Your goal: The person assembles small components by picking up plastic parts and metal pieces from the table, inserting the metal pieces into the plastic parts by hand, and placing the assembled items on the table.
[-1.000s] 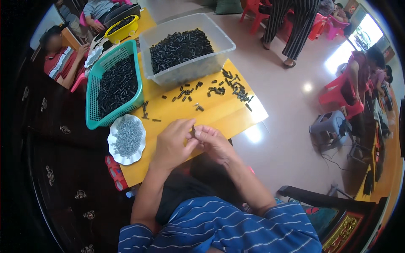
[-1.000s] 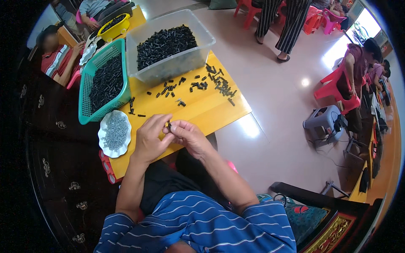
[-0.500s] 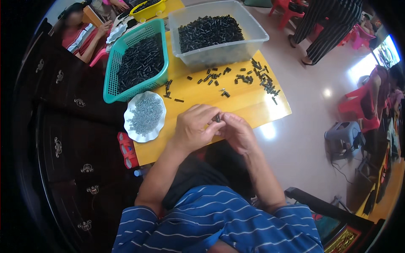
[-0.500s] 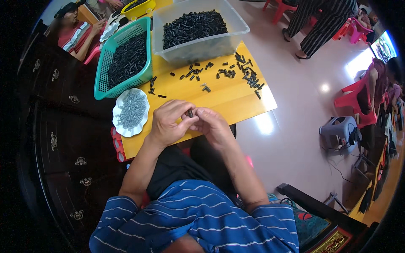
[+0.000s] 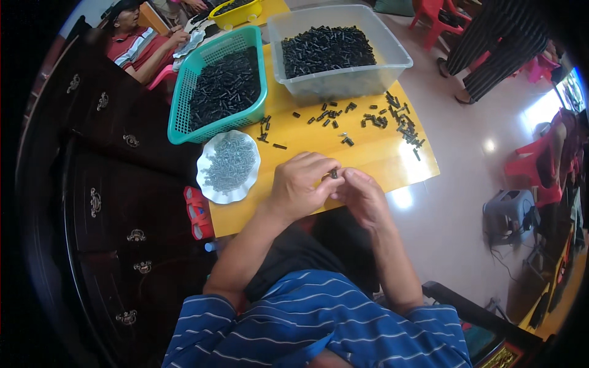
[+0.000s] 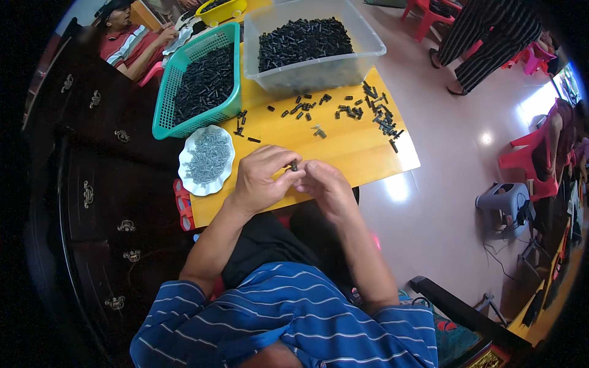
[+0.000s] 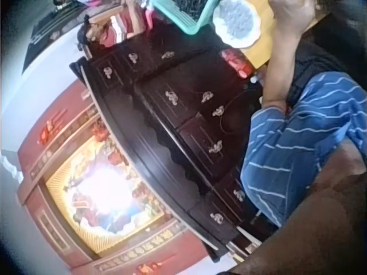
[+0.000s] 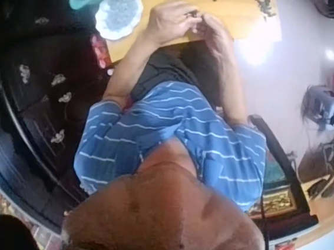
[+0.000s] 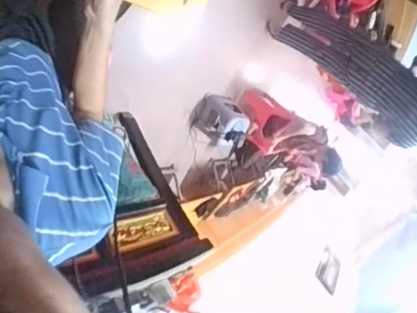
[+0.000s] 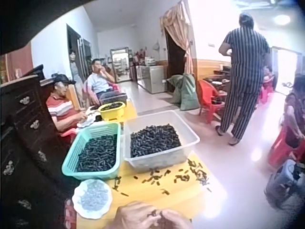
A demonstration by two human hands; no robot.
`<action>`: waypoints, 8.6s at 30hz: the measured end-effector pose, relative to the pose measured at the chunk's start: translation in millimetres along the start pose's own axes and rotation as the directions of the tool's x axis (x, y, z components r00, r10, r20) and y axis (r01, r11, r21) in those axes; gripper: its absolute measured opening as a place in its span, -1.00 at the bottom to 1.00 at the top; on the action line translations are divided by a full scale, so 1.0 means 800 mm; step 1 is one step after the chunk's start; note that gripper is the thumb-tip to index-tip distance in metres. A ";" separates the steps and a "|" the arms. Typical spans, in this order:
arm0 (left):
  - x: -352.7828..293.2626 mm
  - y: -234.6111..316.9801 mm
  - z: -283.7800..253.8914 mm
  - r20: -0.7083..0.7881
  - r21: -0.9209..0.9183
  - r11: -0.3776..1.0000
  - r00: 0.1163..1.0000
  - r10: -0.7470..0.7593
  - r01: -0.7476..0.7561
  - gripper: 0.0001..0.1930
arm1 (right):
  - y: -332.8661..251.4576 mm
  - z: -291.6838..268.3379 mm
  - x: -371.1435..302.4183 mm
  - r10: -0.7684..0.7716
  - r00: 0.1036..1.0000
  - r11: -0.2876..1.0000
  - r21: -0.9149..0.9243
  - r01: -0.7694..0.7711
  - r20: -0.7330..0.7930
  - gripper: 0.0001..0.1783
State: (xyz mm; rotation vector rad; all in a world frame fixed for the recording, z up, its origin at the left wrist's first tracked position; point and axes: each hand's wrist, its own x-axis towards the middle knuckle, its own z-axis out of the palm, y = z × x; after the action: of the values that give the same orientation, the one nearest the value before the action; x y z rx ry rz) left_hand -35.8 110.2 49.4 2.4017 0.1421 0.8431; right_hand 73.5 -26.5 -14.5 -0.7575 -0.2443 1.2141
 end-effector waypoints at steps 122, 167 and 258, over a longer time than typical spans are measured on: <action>0.022 -0.032 0.033 0.245 0.117 0.993 0.969 -0.001 -0.029 -0.93 | -0.002 -0.005 0.007 -0.315 0.939 0.878 -0.420 0.231 -0.140 -0.77; -0.027 -0.005 0.056 0.040 -0.698 0.622 0.886 -0.462 0.356 -0.97 | -0.005 0.008 0.000 -0.161 0.974 0.964 -0.237 0.121 -0.158 -0.81; -0.005 -0.008 0.030 0.098 -0.425 0.823 0.923 -0.371 0.376 -0.92 | -0.005 0.002 0.002 -0.291 0.946 0.926 -0.290 0.241 -0.143 -0.79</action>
State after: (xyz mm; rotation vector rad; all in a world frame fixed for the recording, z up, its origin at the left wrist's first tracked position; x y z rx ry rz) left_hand -23.9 102.5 28.8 1.8671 0.3673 0.5982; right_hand 76.0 -25.3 -11.3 -1.0323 -0.3534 0.8537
